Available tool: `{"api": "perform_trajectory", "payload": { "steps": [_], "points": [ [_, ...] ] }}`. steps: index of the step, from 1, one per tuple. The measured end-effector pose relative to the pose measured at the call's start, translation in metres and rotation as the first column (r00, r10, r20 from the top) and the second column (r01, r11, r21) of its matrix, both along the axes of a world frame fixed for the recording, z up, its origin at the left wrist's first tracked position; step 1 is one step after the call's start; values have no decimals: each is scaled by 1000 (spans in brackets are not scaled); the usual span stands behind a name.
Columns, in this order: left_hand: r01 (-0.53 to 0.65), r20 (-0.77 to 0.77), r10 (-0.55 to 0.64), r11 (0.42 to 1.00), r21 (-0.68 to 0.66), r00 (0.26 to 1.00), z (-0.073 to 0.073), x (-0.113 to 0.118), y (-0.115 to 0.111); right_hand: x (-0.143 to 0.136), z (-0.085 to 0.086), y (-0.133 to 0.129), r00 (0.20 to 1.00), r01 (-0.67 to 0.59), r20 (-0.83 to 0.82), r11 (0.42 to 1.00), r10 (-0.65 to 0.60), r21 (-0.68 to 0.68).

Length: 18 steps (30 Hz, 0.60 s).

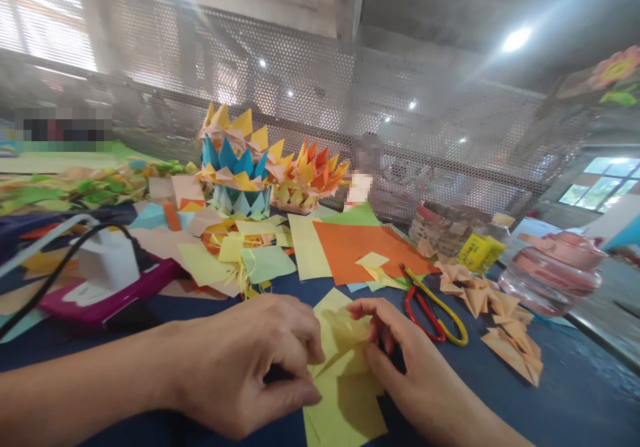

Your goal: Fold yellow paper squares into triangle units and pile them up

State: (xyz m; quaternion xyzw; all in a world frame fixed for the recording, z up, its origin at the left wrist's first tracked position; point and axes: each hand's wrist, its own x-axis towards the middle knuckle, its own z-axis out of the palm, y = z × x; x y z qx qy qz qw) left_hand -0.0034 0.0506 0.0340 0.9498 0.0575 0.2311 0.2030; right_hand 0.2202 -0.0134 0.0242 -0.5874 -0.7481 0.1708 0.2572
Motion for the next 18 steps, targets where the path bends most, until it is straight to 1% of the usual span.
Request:
{"api": "perform_trajectory", "payload": {
  "steps": [3,10,13,18],
  "points": [
    [1,-8,-1,1000,7,1000,-2,1,-1,1,-1,3,1000,13,6,1000,-13,1],
    [-8,-5,8,1000,4,1000,-4,-1,0,0,1,4,999,-10,42,1000,11,-15],
    [-10,-28,10,1000,-1,1000,-4,0,0,-2,1,5,997,-1,76,1000,3,-20],
    [-16,-53,16,1000,4,998,-6,1,-2,-3,-3,6,989,-5,149,1000,8,-20]
  ]
}}
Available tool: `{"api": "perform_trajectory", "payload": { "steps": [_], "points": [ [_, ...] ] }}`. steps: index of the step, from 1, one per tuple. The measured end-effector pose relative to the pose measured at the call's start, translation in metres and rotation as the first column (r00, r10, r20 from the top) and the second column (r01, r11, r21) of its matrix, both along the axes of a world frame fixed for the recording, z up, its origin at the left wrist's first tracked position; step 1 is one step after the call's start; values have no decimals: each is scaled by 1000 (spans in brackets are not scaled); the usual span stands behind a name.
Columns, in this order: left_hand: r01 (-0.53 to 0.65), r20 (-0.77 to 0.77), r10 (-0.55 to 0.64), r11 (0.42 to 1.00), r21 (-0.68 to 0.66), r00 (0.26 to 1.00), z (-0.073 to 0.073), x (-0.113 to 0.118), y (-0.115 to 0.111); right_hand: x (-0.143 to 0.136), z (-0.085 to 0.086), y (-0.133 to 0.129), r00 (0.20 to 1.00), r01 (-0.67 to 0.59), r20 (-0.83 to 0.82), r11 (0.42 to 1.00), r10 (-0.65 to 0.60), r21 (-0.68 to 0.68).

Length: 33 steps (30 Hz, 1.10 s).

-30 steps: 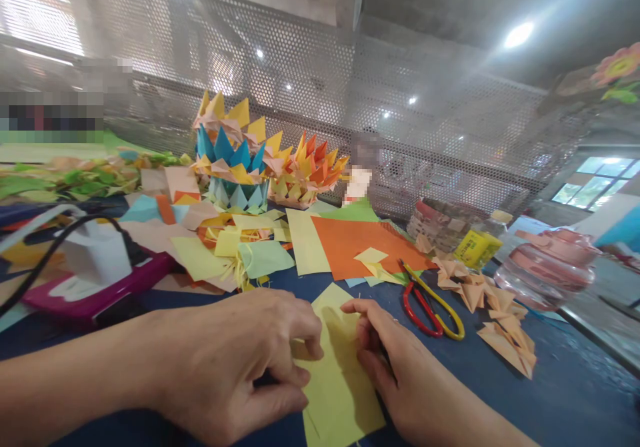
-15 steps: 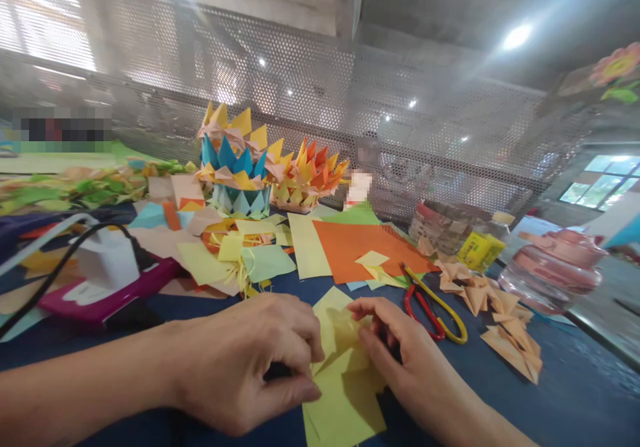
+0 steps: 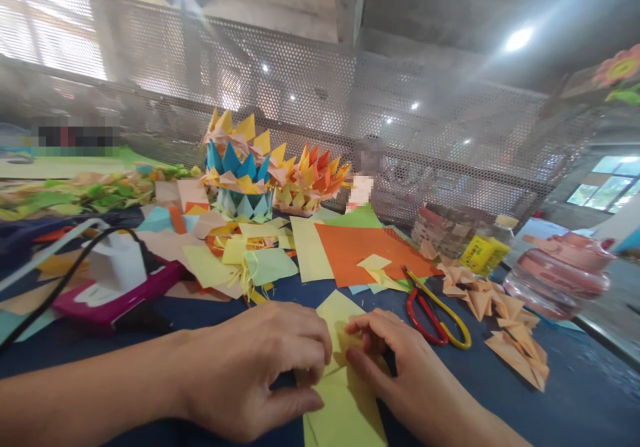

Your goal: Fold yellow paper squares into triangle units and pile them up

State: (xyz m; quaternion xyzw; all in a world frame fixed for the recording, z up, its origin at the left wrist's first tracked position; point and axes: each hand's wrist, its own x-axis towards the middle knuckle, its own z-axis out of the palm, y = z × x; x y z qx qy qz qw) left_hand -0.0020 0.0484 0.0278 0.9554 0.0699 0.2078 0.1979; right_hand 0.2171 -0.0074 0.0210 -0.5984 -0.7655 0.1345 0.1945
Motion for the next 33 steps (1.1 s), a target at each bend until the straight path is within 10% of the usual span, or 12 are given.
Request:
{"api": "perform_trajectory", "payload": {
  "steps": [22,33],
  "points": [
    [-334,-43,334,943,19,942,-11,7,0,3,1,-2,999,-34,-35,999,34,11],
    [-292,-36,290,954,-65,956,-13,8,-2,-1,4,-5,979,-19,-205,995,-1,-95]
  ]
}}
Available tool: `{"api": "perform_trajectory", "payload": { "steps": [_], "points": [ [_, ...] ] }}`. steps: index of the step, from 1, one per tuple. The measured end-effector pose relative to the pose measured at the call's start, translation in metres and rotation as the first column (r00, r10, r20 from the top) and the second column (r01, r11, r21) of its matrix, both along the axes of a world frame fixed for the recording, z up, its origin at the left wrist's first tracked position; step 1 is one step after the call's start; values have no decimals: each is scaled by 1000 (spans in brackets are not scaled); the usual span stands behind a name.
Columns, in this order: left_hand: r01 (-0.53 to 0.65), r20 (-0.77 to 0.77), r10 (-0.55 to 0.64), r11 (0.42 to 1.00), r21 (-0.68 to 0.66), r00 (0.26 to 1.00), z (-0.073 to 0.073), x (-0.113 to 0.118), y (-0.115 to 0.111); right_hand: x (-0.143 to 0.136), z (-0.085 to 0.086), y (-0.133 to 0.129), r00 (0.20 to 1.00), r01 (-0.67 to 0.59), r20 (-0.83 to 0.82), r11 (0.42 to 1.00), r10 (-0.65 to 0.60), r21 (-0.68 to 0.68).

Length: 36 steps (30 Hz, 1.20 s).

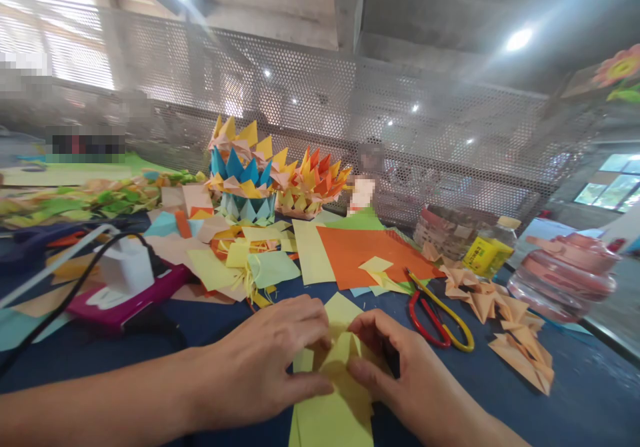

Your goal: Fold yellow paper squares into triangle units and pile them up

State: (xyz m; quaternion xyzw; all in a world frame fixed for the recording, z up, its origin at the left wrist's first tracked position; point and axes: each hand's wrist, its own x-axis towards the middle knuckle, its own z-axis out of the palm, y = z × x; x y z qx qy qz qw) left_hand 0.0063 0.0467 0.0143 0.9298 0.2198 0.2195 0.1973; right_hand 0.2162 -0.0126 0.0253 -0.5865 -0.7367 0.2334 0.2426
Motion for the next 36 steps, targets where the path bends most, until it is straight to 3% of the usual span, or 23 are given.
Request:
{"api": "perform_trajectory", "payload": {
  "steps": [8,17,28,36],
  "points": [
    [27,26,-30,994,108,999,-2,-1,0,-1,-1,2,999,3,54,1000,-4,27],
    [189,75,-232,909,371,970,4,-5,-14,1,-3,5,995,104,0,995,-104,-5],
    [147,-54,-136,919,366,989,4,-2,-20,4,-3,7,993,62,93,997,-65,39],
    [90,-23,-88,896,436,996,2,-2,-22,2,0,5,993,-39,115,988,22,147]
  ]
}}
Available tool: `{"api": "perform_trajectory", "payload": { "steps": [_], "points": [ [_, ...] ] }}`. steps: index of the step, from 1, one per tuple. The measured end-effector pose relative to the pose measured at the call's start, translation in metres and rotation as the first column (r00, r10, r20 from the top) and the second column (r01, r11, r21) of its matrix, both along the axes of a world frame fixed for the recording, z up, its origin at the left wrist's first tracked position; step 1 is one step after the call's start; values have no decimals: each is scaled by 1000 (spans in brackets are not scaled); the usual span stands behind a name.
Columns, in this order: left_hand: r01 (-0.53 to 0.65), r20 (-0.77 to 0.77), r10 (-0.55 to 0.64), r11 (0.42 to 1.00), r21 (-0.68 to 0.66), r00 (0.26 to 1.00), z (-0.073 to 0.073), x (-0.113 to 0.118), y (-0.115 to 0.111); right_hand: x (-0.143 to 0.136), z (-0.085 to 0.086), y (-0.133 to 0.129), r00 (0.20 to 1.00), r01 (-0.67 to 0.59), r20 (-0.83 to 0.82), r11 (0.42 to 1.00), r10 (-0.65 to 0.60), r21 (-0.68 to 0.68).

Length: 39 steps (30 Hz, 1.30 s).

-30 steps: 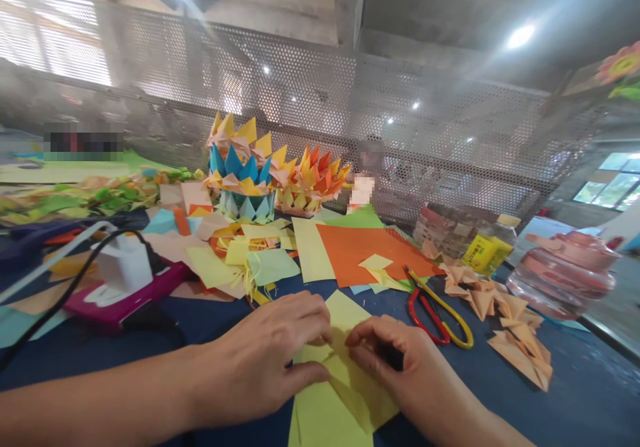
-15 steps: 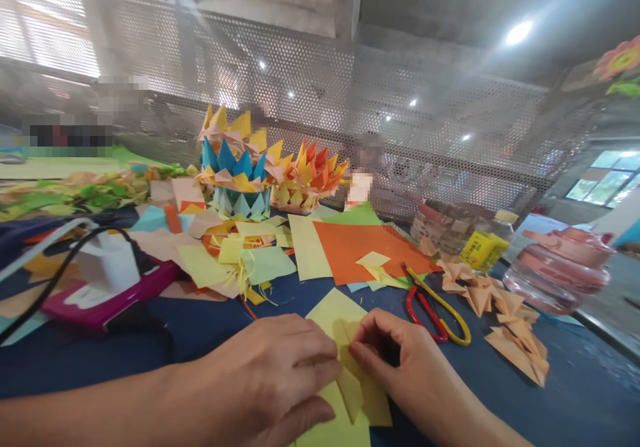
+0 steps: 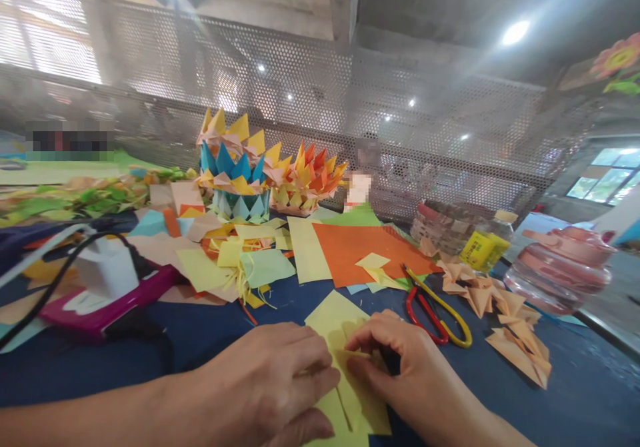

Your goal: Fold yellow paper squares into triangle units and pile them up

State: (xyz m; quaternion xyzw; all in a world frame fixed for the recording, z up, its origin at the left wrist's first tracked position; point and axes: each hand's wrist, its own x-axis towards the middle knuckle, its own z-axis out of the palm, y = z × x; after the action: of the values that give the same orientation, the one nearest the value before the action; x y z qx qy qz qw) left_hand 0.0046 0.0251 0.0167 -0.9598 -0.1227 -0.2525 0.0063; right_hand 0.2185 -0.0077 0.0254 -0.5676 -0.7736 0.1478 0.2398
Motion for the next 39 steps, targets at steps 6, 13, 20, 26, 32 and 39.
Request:
{"api": "perform_trajectory", "payload": {
  "steps": [6,13,20,26,32,39],
  "points": [
    [-32,-4,32,999,25,999,-4,1,0,3,-2,0,995,-90,-33,992,93,89],
    [-64,-36,64,998,13,997,-4,3,-1,8,-2,1,965,-262,60,950,255,169],
    [-79,-87,82,996,41,993,-8,3,0,8,3,0,922,-366,219,904,320,219],
    [-78,-155,74,997,-17,985,-6,2,0,5,3,-8,873,-432,375,849,310,304],
    [-95,-141,84,993,-72,986,-7,4,0,4,-1,-6,836,-463,475,819,276,338],
    [-79,-31,81,996,35,996,-12,6,-1,2,-4,-2,820,-504,512,745,254,438]
  ]
}}
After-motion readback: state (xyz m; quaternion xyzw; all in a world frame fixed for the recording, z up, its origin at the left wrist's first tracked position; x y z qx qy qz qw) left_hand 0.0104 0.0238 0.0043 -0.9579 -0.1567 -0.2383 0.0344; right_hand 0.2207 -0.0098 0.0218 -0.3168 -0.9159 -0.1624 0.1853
